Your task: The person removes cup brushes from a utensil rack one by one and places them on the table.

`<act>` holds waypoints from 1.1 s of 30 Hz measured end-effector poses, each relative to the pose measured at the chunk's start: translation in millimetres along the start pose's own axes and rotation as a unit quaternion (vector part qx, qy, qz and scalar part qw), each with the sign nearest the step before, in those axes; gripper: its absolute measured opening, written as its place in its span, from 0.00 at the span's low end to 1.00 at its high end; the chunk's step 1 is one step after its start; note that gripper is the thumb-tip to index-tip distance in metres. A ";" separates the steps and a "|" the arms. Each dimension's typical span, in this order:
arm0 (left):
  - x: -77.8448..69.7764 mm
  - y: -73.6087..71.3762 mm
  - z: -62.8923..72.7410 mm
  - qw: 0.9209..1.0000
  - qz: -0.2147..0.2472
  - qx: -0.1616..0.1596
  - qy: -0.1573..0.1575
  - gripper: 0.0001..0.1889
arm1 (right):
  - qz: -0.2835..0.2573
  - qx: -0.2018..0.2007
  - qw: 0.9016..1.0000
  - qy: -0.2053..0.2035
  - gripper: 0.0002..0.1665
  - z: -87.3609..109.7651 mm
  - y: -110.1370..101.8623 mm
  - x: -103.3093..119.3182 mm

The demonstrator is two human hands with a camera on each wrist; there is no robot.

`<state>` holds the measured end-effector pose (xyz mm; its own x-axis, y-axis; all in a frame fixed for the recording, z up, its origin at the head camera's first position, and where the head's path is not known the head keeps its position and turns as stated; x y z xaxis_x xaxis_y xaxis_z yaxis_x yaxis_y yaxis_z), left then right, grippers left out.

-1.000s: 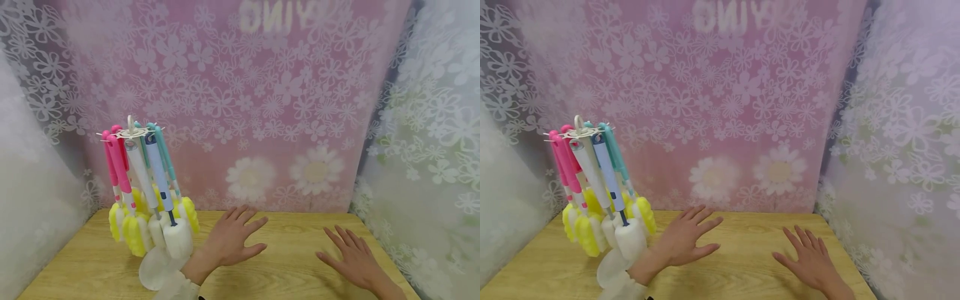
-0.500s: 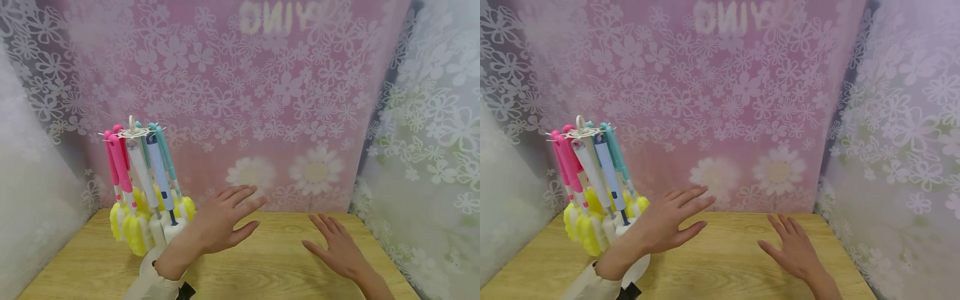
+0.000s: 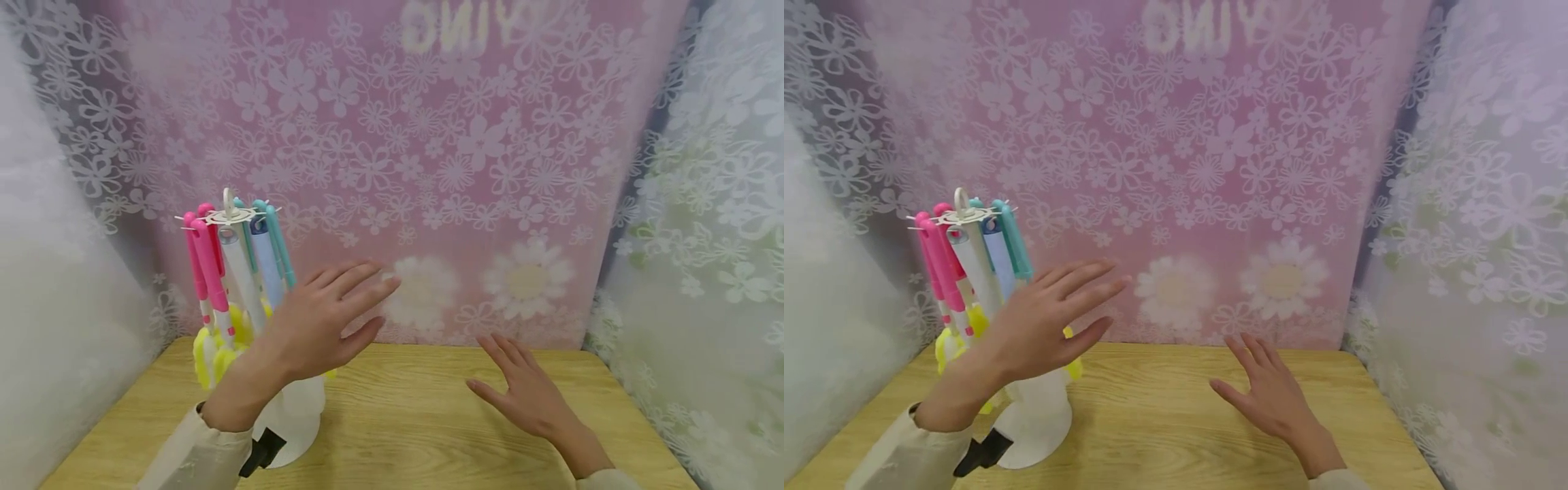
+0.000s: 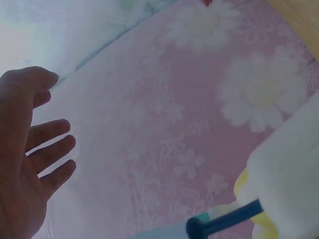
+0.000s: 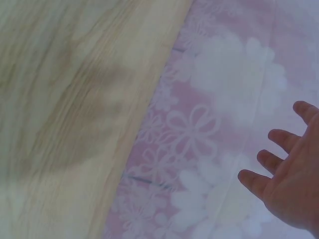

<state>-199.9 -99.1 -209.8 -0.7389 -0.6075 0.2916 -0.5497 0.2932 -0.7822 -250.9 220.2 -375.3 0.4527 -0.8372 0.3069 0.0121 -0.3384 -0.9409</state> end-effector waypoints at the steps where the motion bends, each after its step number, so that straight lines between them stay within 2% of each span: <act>1: 3.1 -3.7 1.0 1.000 -0.007 -0.008 -0.004 0.25 | 0.000 -0.001 1.000 -0.004 0.45 -2.0 0.6 1.9; 4: 12.7 -15.2 2.3 0.998 -0.031 -0.048 -0.025 0.23 | -0.001 -0.001 1.000 -0.013 0.44 -5.4 3.0 5.4; 7: 22.0 -26.4 2.7 0.992 -0.050 -0.102 -0.053 0.21 | 0.000 0.001 1.000 -0.011 0.44 -4.4 5.4 6.5; 10: 32.3 -37.3 5.8 0.982 -0.062 -0.154 -0.089 0.19 | -0.002 0.004 1.000 -0.011 0.44 -2.8 8.4 8.1; 13: 42.5 -46.1 12.1 0.969 -0.075 -0.193 -0.131 0.19 | -0.006 0.005 1.000 -0.010 0.44 -1.6 12.1 9.1; 16: 51.6 -51.5 20.7 0.957 -0.088 -0.209 -0.183 0.21 | -0.012 0.007 1.000 -0.007 0.43 -1.1 16.1 8.5; 21: 62.5 -51.4 34.1 0.943 -0.088 -0.183 -0.263 0.26 | -0.018 0.013 1.000 0.009 0.43 2.2 21.3 4.5; 25: 67.2 -49.1 41.1 0.936 -0.075 -0.150 -0.309 0.27 | -0.022 0.019 0.999 0.019 0.44 4.6 24.3 1.7; 33: 68.3 -55.0 39.4 0.931 -0.097 -0.083 -0.342 0.28 | -0.026 0.016 0.999 0.016 0.44 6.1 26.4 -0.2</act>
<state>-204.7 -185.8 -168.6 -0.2298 -0.9722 -0.0444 -0.7411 0.2044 -0.6395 -245.2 214.1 -401.1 0.4219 -0.8324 0.3594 0.0631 -0.3685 -0.9275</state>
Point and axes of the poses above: each hand's wrist, its own z-axis away from the middle knuckle, its own y-axis out of the palm, x = y × z, the point moved 2 cm from there along -z, towards the middle knuckle, and after that the axes turned 14 degrees about x, right-handed, at the moved point
